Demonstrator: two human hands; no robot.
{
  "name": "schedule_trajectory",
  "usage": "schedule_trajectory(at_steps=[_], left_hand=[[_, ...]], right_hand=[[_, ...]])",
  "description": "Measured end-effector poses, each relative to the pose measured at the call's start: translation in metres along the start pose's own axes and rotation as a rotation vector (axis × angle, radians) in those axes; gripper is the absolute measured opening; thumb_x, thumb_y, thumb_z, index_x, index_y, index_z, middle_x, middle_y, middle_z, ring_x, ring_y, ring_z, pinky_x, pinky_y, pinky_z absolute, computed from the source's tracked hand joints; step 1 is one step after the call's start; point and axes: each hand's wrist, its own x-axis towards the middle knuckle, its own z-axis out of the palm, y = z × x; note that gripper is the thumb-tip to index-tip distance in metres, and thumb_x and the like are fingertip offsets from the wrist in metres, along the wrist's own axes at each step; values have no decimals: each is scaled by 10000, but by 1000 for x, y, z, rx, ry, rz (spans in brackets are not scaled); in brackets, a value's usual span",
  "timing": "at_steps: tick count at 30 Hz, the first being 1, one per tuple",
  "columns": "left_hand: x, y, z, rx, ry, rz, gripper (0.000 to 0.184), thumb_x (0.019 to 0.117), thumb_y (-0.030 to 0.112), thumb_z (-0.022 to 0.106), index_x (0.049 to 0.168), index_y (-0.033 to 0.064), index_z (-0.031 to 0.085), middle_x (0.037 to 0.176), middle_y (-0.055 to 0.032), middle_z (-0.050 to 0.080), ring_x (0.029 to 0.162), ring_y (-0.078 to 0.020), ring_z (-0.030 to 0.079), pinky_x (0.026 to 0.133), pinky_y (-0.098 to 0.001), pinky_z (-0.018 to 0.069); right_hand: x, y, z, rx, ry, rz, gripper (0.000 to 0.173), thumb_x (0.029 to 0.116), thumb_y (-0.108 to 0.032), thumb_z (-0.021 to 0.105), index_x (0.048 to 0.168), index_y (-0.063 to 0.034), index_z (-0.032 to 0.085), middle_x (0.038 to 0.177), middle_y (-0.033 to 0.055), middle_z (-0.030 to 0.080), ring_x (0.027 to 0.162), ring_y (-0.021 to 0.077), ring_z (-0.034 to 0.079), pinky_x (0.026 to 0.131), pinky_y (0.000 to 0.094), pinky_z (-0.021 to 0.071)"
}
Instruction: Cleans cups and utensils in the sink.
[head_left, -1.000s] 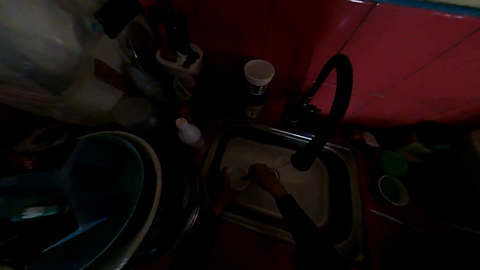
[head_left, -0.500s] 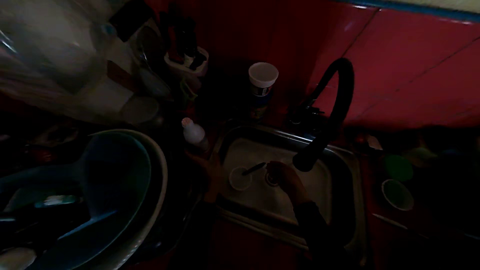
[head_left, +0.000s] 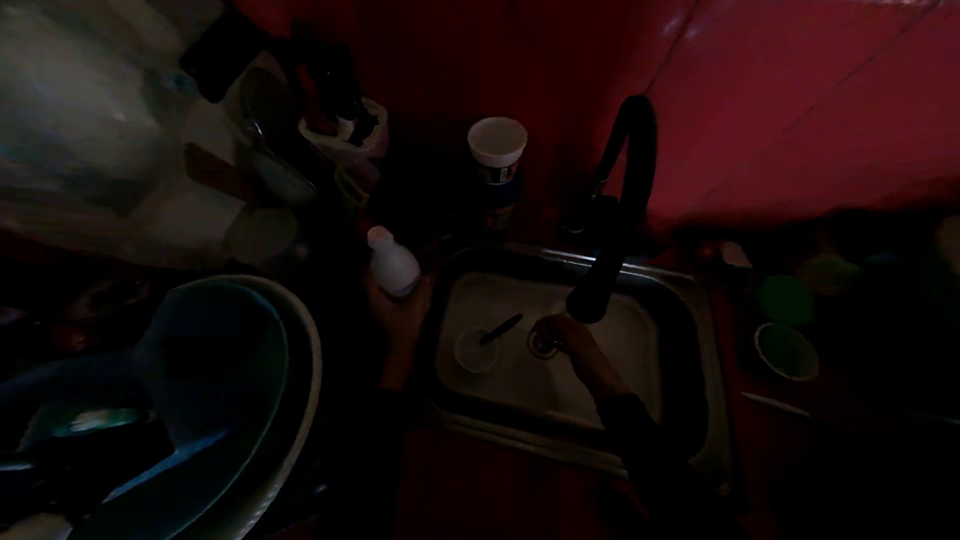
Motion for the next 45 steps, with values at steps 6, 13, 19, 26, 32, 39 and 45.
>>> schedule_trajectory(at_steps=[6,13,19,26,32,39,45], left_hand=[[-45,52,-42,312,-468,-88,867,802,315,881,1508,80,437,1306,-216,631,1154,-336,649,979,-558,530],[-93,37,-81,632,-753,-208,933,783,408,868,1517,34,431,1405,-255,562,1251,-382,589,1054,-558,476],[-113,21,-92,750,-797,-259,918,805,417,847,1517,21,424,1408,-238,570,1269,-366,586,1074,-541,470],[-115,10,-88,819,-825,-284,893,804,475,829,1486,33,459,1308,-230,632,1183,-369,634,1011,-564,505],[-107,14,-77,852,-871,-310,871,841,458,810,1498,20,441,1341,-246,611,1223,-382,613,1039,-569,483],[-95,29,-69,856,-905,-321,855,863,446,791,1507,19,426,1324,-257,615,1206,-396,615,1023,-582,483],[-90,39,-64,847,-919,-294,836,868,432,799,1512,41,436,1335,-248,615,1220,-391,610,1034,-578,475]], right_hand=[[3,8,-6,-9,-31,-66,300,1078,-242,521,1166,11,656,1071,117,710,953,167,650,856,383,531],[-15,3,-12,-57,-46,-45,367,1091,-311,491,1221,-6,648,1149,149,692,998,211,647,858,428,524],[-15,7,-13,-64,-53,-60,313,1099,-251,481,1184,-6,655,1090,142,683,920,204,634,821,411,524],[9,22,-15,14,-72,-68,340,1091,-269,507,1206,10,663,1123,140,706,962,196,666,848,390,541],[3,18,-18,-7,-60,-74,327,1098,-247,485,1189,-1,680,1113,130,702,982,200,652,892,415,523],[2,19,-19,-61,-74,-69,312,1104,-198,464,1216,-1,679,1140,136,700,1010,208,656,925,414,517],[-2,20,-19,-72,-86,-79,309,1106,-161,441,1228,17,663,1162,165,687,1035,229,650,937,425,513]])
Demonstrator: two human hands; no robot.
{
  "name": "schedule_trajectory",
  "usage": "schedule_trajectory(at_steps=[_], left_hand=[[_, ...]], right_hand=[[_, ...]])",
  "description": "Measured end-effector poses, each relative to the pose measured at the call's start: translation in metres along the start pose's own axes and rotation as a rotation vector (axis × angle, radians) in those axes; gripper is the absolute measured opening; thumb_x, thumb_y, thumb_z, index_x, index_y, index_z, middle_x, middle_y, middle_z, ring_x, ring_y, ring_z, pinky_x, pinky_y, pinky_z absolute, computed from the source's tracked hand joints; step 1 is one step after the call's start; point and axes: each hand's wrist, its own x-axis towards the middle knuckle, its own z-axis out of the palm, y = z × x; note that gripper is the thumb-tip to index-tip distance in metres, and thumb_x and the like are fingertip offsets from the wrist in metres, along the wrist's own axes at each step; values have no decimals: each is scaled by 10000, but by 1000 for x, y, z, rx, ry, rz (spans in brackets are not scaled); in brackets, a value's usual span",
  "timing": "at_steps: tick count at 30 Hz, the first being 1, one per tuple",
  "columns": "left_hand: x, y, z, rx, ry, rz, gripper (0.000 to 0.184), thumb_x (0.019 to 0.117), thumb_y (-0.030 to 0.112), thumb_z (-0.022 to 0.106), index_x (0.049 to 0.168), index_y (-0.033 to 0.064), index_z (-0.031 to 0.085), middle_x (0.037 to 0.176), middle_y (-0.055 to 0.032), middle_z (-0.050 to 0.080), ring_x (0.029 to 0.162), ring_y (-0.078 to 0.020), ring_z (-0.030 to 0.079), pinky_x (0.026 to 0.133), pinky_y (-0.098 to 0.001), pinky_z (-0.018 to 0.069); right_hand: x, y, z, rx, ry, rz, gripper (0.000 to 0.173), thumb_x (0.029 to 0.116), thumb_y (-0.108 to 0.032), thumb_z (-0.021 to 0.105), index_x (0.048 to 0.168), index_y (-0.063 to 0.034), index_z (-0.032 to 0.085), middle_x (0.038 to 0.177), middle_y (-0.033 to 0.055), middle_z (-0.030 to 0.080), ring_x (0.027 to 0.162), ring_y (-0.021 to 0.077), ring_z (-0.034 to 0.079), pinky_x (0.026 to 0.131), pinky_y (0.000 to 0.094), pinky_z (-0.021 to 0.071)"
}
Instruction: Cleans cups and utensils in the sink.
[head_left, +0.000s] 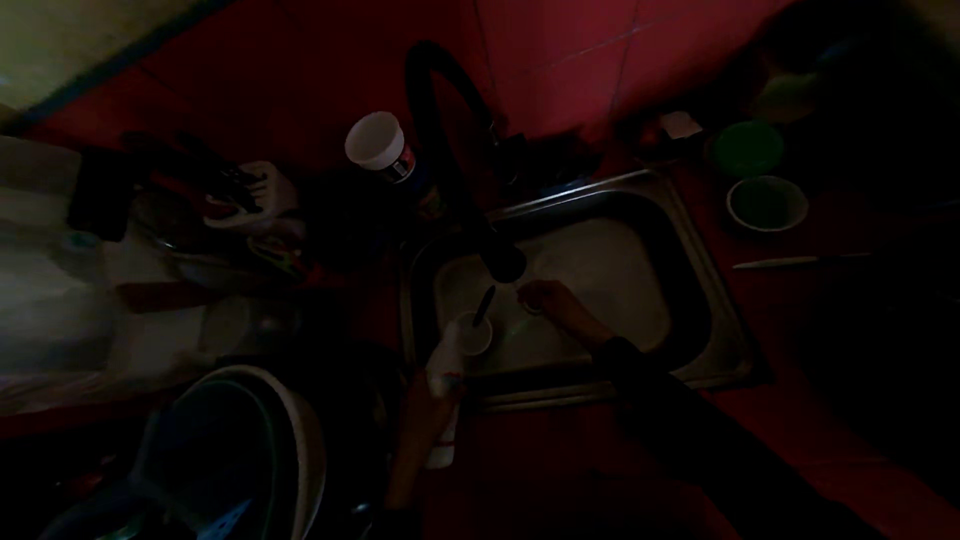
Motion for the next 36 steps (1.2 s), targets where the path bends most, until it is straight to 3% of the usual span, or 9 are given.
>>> schedule_trajectory(at_steps=[9,19,22,25,30,36], left_hand=[[-4,1,-7,-41,-13,17,844,862,448,792,1519,64,427,1329,-236,616,1208,-373,615,1017,-567,488],[-14,-11,-7,-73,-22,-12,855,846,413,820,1517,50,433,1311,-231,632,1189,-361,633,1019,-556,497],[-11,-17,-6,-103,1,-9,844,837,412,823,1501,52,447,1283,-220,645,1158,-352,646,992,-551,516],[-9,-20,-7,-146,30,-3,887,834,402,826,1530,45,409,1340,-232,612,1200,-359,623,1022,-555,497],[-3,-16,-10,-330,195,71,868,819,343,836,1511,35,413,1301,-228,625,1142,-323,650,969,-513,539],[21,-11,-18,-543,508,133,897,838,267,828,1538,-3,337,1368,-257,574,1220,-311,613,1009,-468,527]], right_hand=[[2,2,3,-23,0,18,311,1106,-177,449,1180,11,685,1132,159,695,1024,229,654,933,432,515],[8,5,6,46,9,36,324,1105,-197,462,1252,16,655,1196,159,693,1079,230,659,971,430,513],[7,0,6,22,20,52,311,1104,-201,466,1243,-5,663,1175,141,699,1049,215,656,945,419,512],[8,0,6,10,32,46,303,1102,-197,473,1242,2,654,1147,153,693,993,220,658,905,421,526],[11,3,6,76,64,2,264,1074,-184,534,1173,30,653,1071,161,685,926,203,656,852,394,544],[9,-1,9,136,105,-10,216,1012,-133,644,1163,19,625,1017,153,667,844,200,638,758,381,547]])
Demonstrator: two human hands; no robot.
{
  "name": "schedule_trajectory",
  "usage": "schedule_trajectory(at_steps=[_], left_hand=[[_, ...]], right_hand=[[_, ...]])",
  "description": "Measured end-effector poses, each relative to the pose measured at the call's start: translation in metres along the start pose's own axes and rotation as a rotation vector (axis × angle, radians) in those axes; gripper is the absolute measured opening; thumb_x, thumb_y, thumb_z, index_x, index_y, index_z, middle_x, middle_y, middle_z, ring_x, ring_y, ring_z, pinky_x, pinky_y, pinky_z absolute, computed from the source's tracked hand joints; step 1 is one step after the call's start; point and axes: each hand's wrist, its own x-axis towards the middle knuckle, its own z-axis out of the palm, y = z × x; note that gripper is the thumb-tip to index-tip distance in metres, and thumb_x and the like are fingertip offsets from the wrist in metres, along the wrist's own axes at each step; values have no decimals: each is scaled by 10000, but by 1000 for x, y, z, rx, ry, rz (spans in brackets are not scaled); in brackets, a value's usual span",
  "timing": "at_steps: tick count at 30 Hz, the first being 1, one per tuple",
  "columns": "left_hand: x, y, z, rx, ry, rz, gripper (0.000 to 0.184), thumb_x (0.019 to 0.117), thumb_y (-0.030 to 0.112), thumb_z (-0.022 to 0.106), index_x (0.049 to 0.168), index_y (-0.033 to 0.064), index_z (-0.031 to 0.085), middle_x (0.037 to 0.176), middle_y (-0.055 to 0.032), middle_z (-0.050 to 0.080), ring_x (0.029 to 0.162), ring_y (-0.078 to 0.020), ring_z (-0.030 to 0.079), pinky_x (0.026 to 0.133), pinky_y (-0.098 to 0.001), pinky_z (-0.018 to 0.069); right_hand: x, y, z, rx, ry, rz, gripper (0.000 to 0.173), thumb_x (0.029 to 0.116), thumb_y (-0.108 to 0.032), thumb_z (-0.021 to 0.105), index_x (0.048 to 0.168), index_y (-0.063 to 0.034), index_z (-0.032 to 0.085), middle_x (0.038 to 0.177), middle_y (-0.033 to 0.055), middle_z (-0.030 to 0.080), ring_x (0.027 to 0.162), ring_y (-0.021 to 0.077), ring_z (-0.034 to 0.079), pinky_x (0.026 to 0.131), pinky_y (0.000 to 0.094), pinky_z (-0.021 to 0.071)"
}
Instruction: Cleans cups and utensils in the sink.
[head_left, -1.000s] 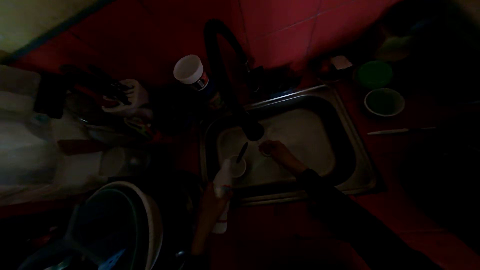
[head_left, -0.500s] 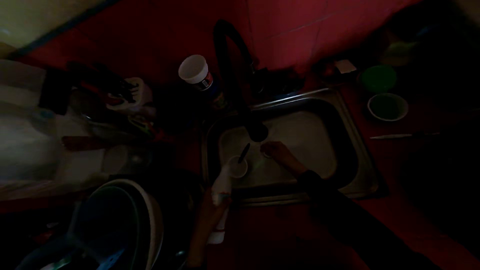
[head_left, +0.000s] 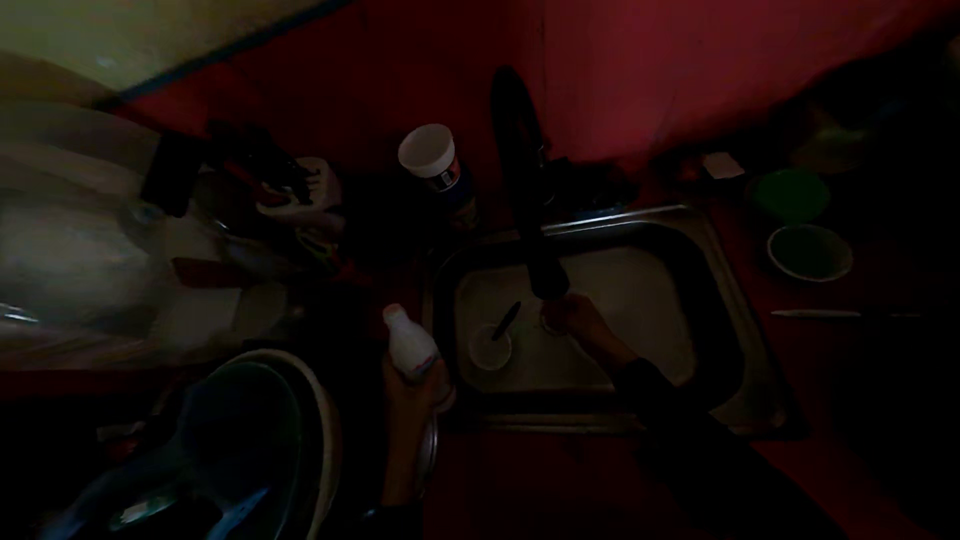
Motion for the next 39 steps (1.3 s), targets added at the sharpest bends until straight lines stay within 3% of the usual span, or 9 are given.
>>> schedule_trajectory(at_steps=[5,9,13,17,23,26,30,35,39], left_hand=[[38,10,13,-295,240,14,979,870,133,801,1598,13,158,1515,-278,418,1354,-338,498,1098,-459,457],[77,8,28,-384,409,58,985,861,67,792,1594,-17,139,1519,-295,403,1364,-358,479,1109,-447,444],[104,2,37,-363,513,51,970,862,85,802,1576,-48,159,1514,-306,411,1358,-354,493,1121,-427,440],[115,-6,46,-354,564,67,958,852,98,815,1555,-69,186,1488,-311,436,1346,-348,508,1113,-416,453],[134,-22,57,-393,618,118,915,888,84,770,1562,-86,174,1519,-311,406,1378,-333,480,1148,-385,417],[136,-21,58,-403,628,128,935,875,89,788,1560,-80,175,1506,-314,417,1369,-337,488,1140,-391,424],[140,-23,61,-377,615,18,946,896,116,768,1585,-47,140,1538,-283,402,1383,-317,482,1146,-390,424],[95,-7,71,-308,487,-130,963,921,101,736,1601,-44,70,1588,-305,306,1444,-382,388,1180,-446,372],[39,1,83,-59,256,-82,915,904,154,766,1567,-100,188,1588,-355,266,1473,-458,314,1197,-525,318]], right_hand=[[12,-9,5,52,81,67,173,1027,-154,619,1058,13,649,839,80,656,648,118,608,582,278,532],[13,-22,11,-169,112,81,271,1072,-213,542,1107,35,646,892,160,620,722,229,571,659,419,505],[9,-28,8,-279,113,-15,218,1005,-144,640,1083,59,652,882,212,638,750,296,622,688,480,537],[6,-22,0,-321,39,-58,232,1006,-123,640,1179,30,626,937,202,655,792,292,643,718,475,552],[4,-13,-4,-256,45,8,212,1034,-162,594,969,28,664,800,123,621,703,183,586,658,372,507],[0,-8,0,-178,54,125,277,1072,-196,533,1096,61,633,890,134,603,761,176,555,707,354,493],[6,6,4,-66,34,191,364,1091,-310,488,997,-2,656,750,39,571,627,103,527,593,272,469],[3,4,3,282,-96,276,319,1105,-221,441,1180,33,619,1022,127,714,888,184,711,791,319,595],[8,-16,-26,-109,-121,64,285,1050,-245,587,1289,-98,641,1103,53,707,942,132,679,837,322,570]])
